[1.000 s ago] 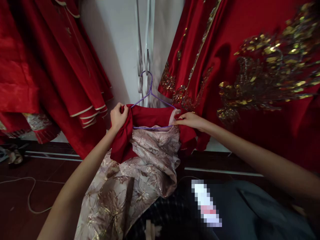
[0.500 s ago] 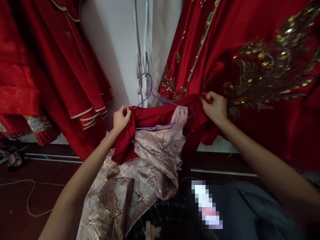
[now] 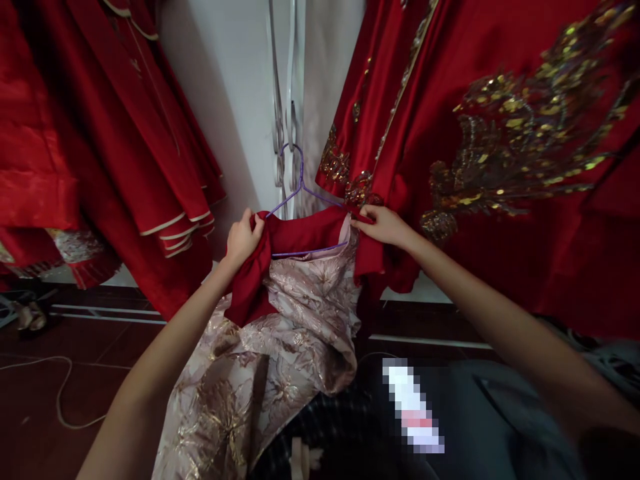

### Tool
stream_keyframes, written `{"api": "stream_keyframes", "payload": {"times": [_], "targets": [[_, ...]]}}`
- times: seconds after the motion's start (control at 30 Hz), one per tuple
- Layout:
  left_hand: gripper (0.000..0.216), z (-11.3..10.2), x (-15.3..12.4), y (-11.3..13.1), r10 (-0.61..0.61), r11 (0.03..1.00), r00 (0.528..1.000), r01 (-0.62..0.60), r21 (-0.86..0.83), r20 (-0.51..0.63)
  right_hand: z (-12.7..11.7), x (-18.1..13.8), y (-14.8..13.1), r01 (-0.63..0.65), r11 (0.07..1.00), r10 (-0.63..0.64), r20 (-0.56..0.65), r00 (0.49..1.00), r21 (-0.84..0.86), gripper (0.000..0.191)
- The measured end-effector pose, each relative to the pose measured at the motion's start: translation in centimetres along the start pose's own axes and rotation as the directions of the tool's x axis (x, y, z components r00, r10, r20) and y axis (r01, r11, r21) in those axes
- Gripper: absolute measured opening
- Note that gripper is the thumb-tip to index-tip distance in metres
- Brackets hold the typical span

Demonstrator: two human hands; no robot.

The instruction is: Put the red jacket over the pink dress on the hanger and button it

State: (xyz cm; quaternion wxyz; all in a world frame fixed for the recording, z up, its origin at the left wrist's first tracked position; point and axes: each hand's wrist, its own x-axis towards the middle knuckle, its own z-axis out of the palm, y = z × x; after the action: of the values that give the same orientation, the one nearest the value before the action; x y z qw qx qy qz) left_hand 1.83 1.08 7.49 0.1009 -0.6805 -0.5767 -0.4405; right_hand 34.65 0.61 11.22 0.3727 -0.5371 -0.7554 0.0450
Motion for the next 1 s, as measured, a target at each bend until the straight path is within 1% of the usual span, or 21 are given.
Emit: {"api": "stream_keyframes", "payload": {"times": [0.07,0.13,0.17,0.2,0.23,0.27,0.3,0.33,0.37,0.4,0.43,0.5,0.53,0.6,0.67,0.7,0.77,0.87,0.9,0.93,1.0], "targets": [[0.023,0.1,-0.2,0.2,-0.007,1.0,1.0,0.007,0.021,0.001,1.4,0.8,-1.1,0.022,1.0,-0.022,-0.146,0.989,-0.003,0.026],[0.024,0.3,-0.3,0.2,-0.014,0.999,1.0,0.014,0.04,-0.001,3.6,1.0,-2.9,0.037,0.997,-0.014,-0.286,0.958,0.074,0.024],[0.024,0.3,-0.3,0.1,-0.018,0.999,1.0,0.018,0.041,-0.004,5.0,0.8,-4.0,0.049,0.99,-0.002,-0.328,0.945,0.134,0.023],[0.023,0.4,-0.2,-0.1,-0.019,0.999,1.0,0.02,0.033,-0.007,6.3,0.4,-5.2,0.065,0.978,0.004,-0.332,0.943,0.196,0.02],[0.023,0.4,0.0,-0.3,-0.017,1.0,1.0,0.017,0.013,-0.012,7.6,-0.1,-6.4,0.084,0.965,-0.005,-0.298,0.955,0.25,0.017],[0.022,0.3,0.2,-0.7,-0.009,1.0,1.0,0.008,-0.019,-0.016,8.7,-0.8,-7.6,0.106,0.952,-0.039,-0.229,0.973,0.288,0.017],[0.023,0.2,0.5,-1.2,0.005,0.998,1.0,-0.006,-0.062,-0.015,9.5,-1.5,-8.6,0.131,0.938,-0.095,-0.126,0.987,0.32,0.018],[0.024,0.0,0.8,-1.7,0.022,0.994,1.0,-0.023,-0.109,-0.01,9.9,-2.1,-9.3,0.148,0.926,-0.142,-0.042,0.989,0.346,0.02],[0.026,-0.3,1.1,-2.2,0.044,0.987,0.999,-0.044,-0.155,-0.007,9.9,-2.7,-9.9,0.157,0.919,-0.172,0.009,0.985,0.362,0.02],[0.028,-0.7,1.3,-2.6,0.065,0.98,0.998,-0.066,-0.19,-0.014,9.5,-3.2,-10.3,0.171,0.912,-0.198,0.036,0.979,0.372,0.02],[0.029,-1.0,1.3,-3.0,0.082,0.975,0.996,-0.086,-0.207,-0.031,8.9,-3.6,-10.4,0.188,0.907,-0.216,0.035,0.976,0.377,0.018],[0.03,-1.8,1.0,-3.2,0.095,0.973,0.994,-0.105,-0.207,-0.058,7.3,-4.1,-10.2,0.226,0.898,-0.24,-0.01,0.971,0.377,0.015],[0.029,-2.1,0.6,-3.1,0.085,0.972,0.995,-0.093,-0.215,-0.045,6.5,-4.2,-10.0,0.243,0.894,-0.254,-0.023,0.967,0.377,0.015],[0.026,-2.4,-0.3,-2.3,0.028,0.958,0.998,-0.01,-0.287,0.06,5.5,-4.4,-9.4,0.274,0.881,-0.295,-0.003,0.955,0.387,0.012],[0.02,-2.1,-1.0,-0.8,-0.01,0.912,0.982,0.085,-0.401,0.187,5.4,-4.6,-8.9,0.291,0.863,-0.337,0.043,0.941,0.413,0.01],[0.017,-1.8,-1.3,0.1,-0.003,0.887,0.976,0.104,-0.45,0.219,5.7,-4.7,-8.7,0.289,0.853,-0.347,0.058,0.936,0.434,0.01],[0.015,-1.0,-1.8,2.1,0.071,0.85,0.964,0.076,-0.521,0.257,6.7,-4.9,-8.5,0.259,0.837,-0.331,0.068,0.941,0.483,0.009],[0.01,-0.2,-2.5,4.6,0.224,0.828,0.898,0.03,-0.56,0.38,8.4,-5.1,-8.7,0.199,0.812,-0.29,0.084,0.953,0.549,0.009],[0.009,-0.2,-2.9,5.1,0.251,0.823,0.875,0.033,-0.567,0.415,8.8,-5.2,-8.8,0.187,0.802,-0.285,0.088,0.955,0.567,0.009],[0.009,-0.3,-3.4,5.5,0.264,0.811,0.863,0.043,-0.584,0.43,9.2,-5.3,-8.9,0.175,0.792,-0.28,0.093,0.955,0.585,0.009],[0.016,-0.8,-4.8,5.8,0.253,0.751,0.882,0.081,-0.655,0.398,9.5,-5.6,-8.9,0.158,0.771,-0.264,0.083,0.961,0.617,0.008]]}}
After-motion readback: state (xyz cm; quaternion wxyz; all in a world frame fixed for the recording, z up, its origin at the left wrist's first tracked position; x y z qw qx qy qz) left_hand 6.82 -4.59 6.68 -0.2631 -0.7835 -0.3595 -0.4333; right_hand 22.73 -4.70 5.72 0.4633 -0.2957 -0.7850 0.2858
